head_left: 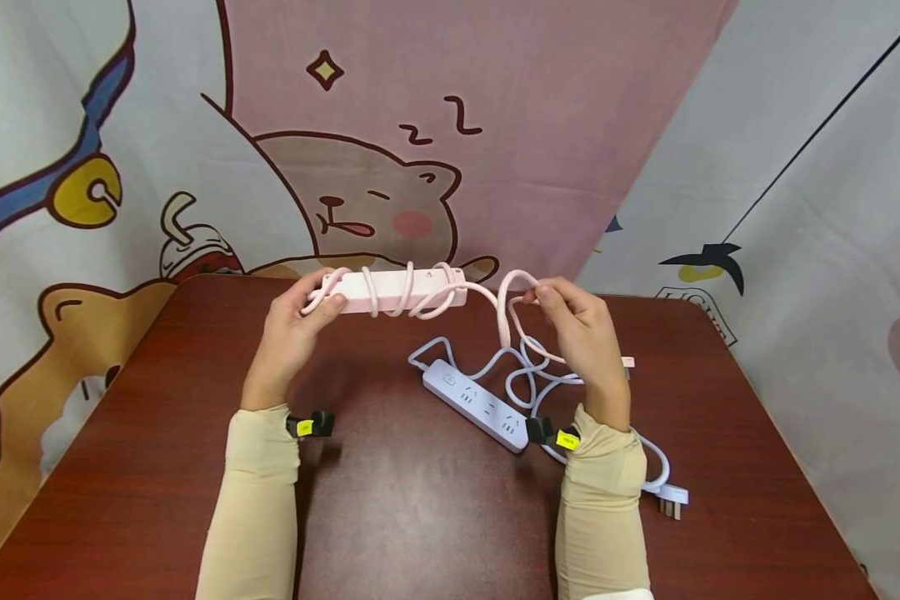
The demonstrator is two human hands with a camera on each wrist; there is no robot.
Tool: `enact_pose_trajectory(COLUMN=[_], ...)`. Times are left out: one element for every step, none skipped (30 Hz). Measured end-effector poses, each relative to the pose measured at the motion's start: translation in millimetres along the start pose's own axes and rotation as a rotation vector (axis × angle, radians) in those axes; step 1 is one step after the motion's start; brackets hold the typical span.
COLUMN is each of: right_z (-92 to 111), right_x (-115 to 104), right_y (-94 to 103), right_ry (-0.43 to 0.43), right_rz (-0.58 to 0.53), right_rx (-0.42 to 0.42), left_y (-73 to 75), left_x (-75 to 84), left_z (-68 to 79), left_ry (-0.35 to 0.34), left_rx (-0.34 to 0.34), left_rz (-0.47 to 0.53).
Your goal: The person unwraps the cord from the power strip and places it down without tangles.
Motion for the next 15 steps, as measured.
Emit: enact_pose_trajectory(right_z=[0.5,1.0,1.6,2.3,2.9,3.5,4.1,4.8,5.7,6.4,7.0,7.8,8.4,8.9,9.3], right_x=[-0.1,-0.6,-0.8,-0.7,-0.7,-0.5,-0.6,-0.8,-1.2,-1.8,-2.5,-2.9,-3.3,-3.5,-3.7], right_y=[-0.6,-1.2,-1.8,-2.2,-2.7,-3.0,-3.4,-3.9,-4.5,-5.2,-5.9,-6.9,-7.7,-8.6,-9.3], right_ry=[0.004,0.004,0.003,-0.003,-0.009,-0.015,-0.018,-0.019,-0.018,-0.016,-0.014,-0.014,-0.014,-0.014,-0.015], right_rz=[-0.011,-0.020,-0.022,-0.023,-0.029,-0.032,-0.038,-0.046,-0.052,-0.064,-0.074,-0.084,-0.092,-0.093,-0.090], right_rx=[-0.015,-0.031,-0.048,-0.066,-0.083,-0.099,-0.114,-0.132,-0.151,-0.168,-0.188,-0.207,-0.226,-0.244,-0.260], left_y=[0.7,1.7,2.4,3.0,3.4,3.9,4.3,4.6,5.0,5.4,6.0,6.7,7.5,8.2,8.9], left_x=[0.2,0.3,0.1,0.3,0.5,0.6,1.0,1.1,1.5,1.7,1.7,1.6,1.5,1.4,1.4], left_z=[0.1,-0.1,-0.2,-0.2,-0.4,-0.7,-0.7,-0.8,-0.7,-0.5,-0.4,-0.2,0.1,0.2,0.6], left_ry=[0.001,0.005,0.008,0.011,0.010,0.009,0.008,0.007,0.004,0.005,0.005,0.006,0.009,0.011,0.014], left_rx=[0.010,0.020,0.028,0.035,0.040,0.046,0.054,0.060,0.067,0.075,0.086,0.096,0.107,0.115,0.125], left_rz=[0.005,0.010,0.015,0.019,0.024,0.036,0.045,0.055,0.060,0.063,0.058,0.059,0.060,0.063,0.059])
Point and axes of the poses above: each hand's wrist, its own z-axis away from the middle knuckle, its own y-axis out of the back of the hand, x = y × z, the point moved 7 cm from there along -z, towards the middle knuckle, and after that the axes turned 11 degrees about y, right-handed, at the moved point
